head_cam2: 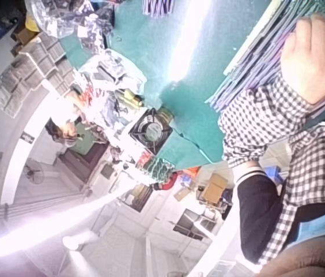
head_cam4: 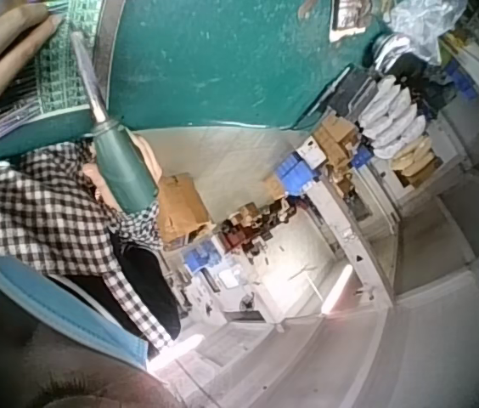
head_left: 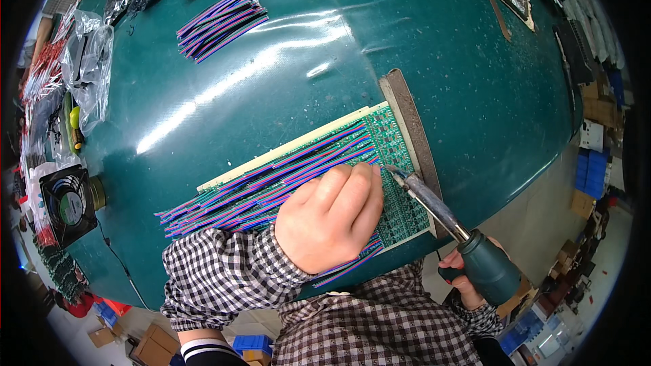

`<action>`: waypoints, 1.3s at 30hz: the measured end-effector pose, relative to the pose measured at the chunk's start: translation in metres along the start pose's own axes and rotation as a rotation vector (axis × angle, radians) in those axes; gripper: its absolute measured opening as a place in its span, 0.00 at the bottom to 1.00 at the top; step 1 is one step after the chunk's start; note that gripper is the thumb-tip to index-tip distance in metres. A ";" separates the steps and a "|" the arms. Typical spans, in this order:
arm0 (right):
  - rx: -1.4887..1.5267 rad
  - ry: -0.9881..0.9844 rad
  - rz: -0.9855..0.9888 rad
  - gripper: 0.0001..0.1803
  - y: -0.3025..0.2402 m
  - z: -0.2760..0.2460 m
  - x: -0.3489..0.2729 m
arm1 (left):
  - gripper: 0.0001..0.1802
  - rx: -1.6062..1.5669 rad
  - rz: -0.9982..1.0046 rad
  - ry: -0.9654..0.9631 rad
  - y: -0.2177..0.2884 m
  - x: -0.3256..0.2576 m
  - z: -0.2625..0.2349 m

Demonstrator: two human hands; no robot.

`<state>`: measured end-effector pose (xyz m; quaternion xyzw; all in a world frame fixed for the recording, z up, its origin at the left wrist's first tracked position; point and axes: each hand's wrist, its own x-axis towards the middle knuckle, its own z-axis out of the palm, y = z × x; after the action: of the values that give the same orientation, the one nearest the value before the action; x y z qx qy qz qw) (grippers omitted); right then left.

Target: The person solders bundles of multi-colored wires onto specific points on a circuit board using a soldering iron.

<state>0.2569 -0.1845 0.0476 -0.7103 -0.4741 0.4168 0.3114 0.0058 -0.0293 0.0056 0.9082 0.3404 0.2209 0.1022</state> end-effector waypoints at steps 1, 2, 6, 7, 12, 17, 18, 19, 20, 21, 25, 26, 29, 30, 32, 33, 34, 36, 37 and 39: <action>-0.001 0.000 0.000 0.25 0.000 0.000 0.000 | 0.21 0.007 0.008 0.012 0.000 0.000 0.001; 0.003 -0.009 0.002 0.25 0.000 -0.001 0.001 | 0.21 0.015 0.017 0.024 0.000 0.000 0.001; 0.004 -0.016 0.009 0.24 0.001 -0.001 0.001 | 0.21 0.014 0.016 0.017 0.000 0.000 0.000; 0.004 -0.015 0.010 0.24 0.001 -0.001 0.001 | 0.21 0.009 0.008 0.019 0.000 0.000 0.001; 0.002 -0.033 0.011 0.25 0.003 -0.002 0.000 | 0.20 0.010 0.002 0.027 0.000 0.000 0.001; 0.016 -0.020 0.031 0.25 0.001 -0.001 0.000 | 0.20 0.009 0.006 0.048 0.000 0.000 0.004; 0.022 -0.023 0.039 0.25 0.001 -0.001 0.000 | 0.20 0.009 0.006 0.048 0.000 0.000 0.004; 0.021 -0.023 0.039 0.25 0.001 -0.002 0.000 | 0.20 0.009 0.004 0.051 0.000 -0.001 0.004; 0.011 -0.027 0.035 0.25 0.002 -0.002 -0.001 | 0.20 0.009 0.002 0.055 0.000 -0.001 0.004; 0.000 -0.032 0.031 0.25 0.002 -0.003 -0.001 | 0.20 0.008 0.001 0.055 0.000 -0.001 0.004; 0.027 -0.032 0.049 0.25 0.001 -0.002 0.000 | 0.20 0.006 0.006 0.049 0.000 0.000 0.003; 0.017 -0.021 0.025 0.25 0.005 -0.002 -0.003 | 0.20 0.005 0.009 0.046 -0.001 0.000 0.003; 0.014 -0.008 0.003 0.26 0.004 -0.003 -0.002 | 0.21 0.002 0.008 0.040 -0.001 0.000 0.003; 0.022 -0.005 0.005 0.26 0.002 -0.002 -0.001 | 0.21 0.002 0.007 0.040 -0.002 -0.001 0.004; 0.037 0.007 0.005 0.27 -0.004 0.003 0.003 | 0.19 0.039 0.055 0.058 -0.005 -0.004 0.008; 0.051 0.018 0.006 0.27 -0.005 0.005 0.004 | 0.19 0.039 0.056 0.058 -0.005 -0.004 0.008; 0.051 0.018 0.006 0.27 -0.006 0.006 0.004 | 0.19 0.034 0.052 0.062 -0.005 -0.003 0.008; 0.041 0.034 -0.002 0.27 -0.006 0.006 0.004 | 0.19 0.028 0.048 0.065 -0.005 -0.003 0.008; 0.040 0.034 -0.002 0.27 -0.005 0.005 0.003 | 0.19 0.024 0.047 0.070 -0.005 -0.003 0.008; -0.023 0.006 -0.009 0.26 0.000 0.000 0.000 | 0.19 0.021 0.046 0.074 -0.006 -0.004 0.007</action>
<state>0.2571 -0.1848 0.0477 -0.7130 -0.4811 0.4079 0.3064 0.0036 -0.0276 -0.0041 0.9081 0.3254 0.2529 0.0749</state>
